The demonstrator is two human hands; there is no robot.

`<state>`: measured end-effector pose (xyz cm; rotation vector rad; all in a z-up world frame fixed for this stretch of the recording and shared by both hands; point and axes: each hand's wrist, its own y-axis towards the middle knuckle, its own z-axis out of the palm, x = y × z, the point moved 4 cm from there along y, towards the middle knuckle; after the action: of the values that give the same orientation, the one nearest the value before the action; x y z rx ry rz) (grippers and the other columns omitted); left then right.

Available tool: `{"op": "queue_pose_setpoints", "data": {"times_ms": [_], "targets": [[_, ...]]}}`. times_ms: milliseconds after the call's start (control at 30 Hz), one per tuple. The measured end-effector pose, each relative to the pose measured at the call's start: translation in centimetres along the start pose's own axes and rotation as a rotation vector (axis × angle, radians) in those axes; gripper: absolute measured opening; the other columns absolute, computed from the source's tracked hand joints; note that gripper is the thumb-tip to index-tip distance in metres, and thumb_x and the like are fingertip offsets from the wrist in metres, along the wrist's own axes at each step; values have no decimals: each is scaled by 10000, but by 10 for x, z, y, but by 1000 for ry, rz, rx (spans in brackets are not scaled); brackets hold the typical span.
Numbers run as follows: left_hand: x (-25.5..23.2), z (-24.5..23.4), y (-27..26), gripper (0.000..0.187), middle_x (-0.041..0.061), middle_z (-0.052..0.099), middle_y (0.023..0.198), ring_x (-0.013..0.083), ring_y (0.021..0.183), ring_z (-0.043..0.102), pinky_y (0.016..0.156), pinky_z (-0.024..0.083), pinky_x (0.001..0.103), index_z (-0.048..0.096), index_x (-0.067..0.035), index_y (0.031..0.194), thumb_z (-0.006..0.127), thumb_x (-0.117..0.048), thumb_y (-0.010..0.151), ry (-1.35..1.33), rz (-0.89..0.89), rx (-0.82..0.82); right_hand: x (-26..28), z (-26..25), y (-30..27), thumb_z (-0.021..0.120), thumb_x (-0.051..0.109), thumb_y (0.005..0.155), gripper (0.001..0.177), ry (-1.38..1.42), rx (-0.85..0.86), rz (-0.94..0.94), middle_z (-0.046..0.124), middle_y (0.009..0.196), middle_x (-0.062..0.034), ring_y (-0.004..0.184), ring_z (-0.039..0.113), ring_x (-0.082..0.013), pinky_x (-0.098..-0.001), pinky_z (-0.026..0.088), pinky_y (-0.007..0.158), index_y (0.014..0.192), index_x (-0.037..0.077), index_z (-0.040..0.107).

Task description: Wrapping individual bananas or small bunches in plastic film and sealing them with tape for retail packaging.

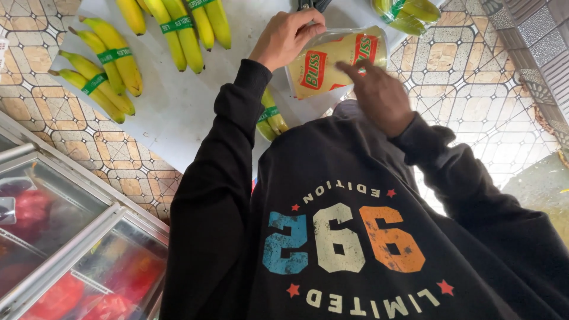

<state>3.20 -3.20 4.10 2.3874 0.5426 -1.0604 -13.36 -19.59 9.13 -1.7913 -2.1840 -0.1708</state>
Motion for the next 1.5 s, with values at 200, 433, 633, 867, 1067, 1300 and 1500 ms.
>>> {"op": "queue_pose_setpoints", "data": {"times_ms": [200,433,633,867,1067,1300,1500], "targets": [[5,1,0,105,57,701,828,174,617,578,568,454,310,659,-79,1081,646,-171,1127,-27,29,-2,-50,6,18,787,132,977,409,-528,-354,-107,593,1134,3,826,544,-147,-294,487,663,1319,329,678],[3,-5,4,113,37,642,761,146,585,477,550,384,297,667,-83,1064,639,-172,1128,-64,-28,-15,-116,8,20,746,87,991,448,-460,-297,-60,677,1110,-15,903,626,-171,-314,517,753,1337,371,757],[2,-10,6,128,58,715,863,187,672,622,619,498,302,654,-71,1063,634,-180,1125,-72,-27,-25,-167,-21,-7,747,102,1057,403,-520,-257,-17,744,1096,31,830,657,-104,-274,540,728,1321,400,801],[-9,-16,-4,90,35,690,760,162,600,587,562,443,310,675,-86,1018,684,-148,1083,-16,-57,-30,-110,-38,22,727,45,1020,413,-122,-40,-59,690,1231,-161,855,662,-253,-329,577,600,1390,227,751],[-10,-14,-2,152,23,701,753,175,569,577,560,450,324,678,-101,991,655,-219,1084,-10,-115,-24,-116,-8,48,637,36,1046,367,-198,3,-234,737,1102,-112,717,648,-193,-326,556,579,1298,265,773],[-22,-38,-10,243,14,564,659,160,528,447,530,366,330,650,-95,968,626,-285,1117,-41,-228,1,-172,-31,30,715,61,1002,363,-260,7,-174,701,1209,-151,802,713,-225,-299,616,547,1324,216,780],[-64,-75,-79,299,19,677,877,107,643,525,609,416,259,678,-82,1063,541,-343,1115,-100,-411,-194,-54,-26,85,657,-58,938,527,164,45,-263,623,1238,-192,894,639,-284,-371,582,597,1421,152,679]]}}
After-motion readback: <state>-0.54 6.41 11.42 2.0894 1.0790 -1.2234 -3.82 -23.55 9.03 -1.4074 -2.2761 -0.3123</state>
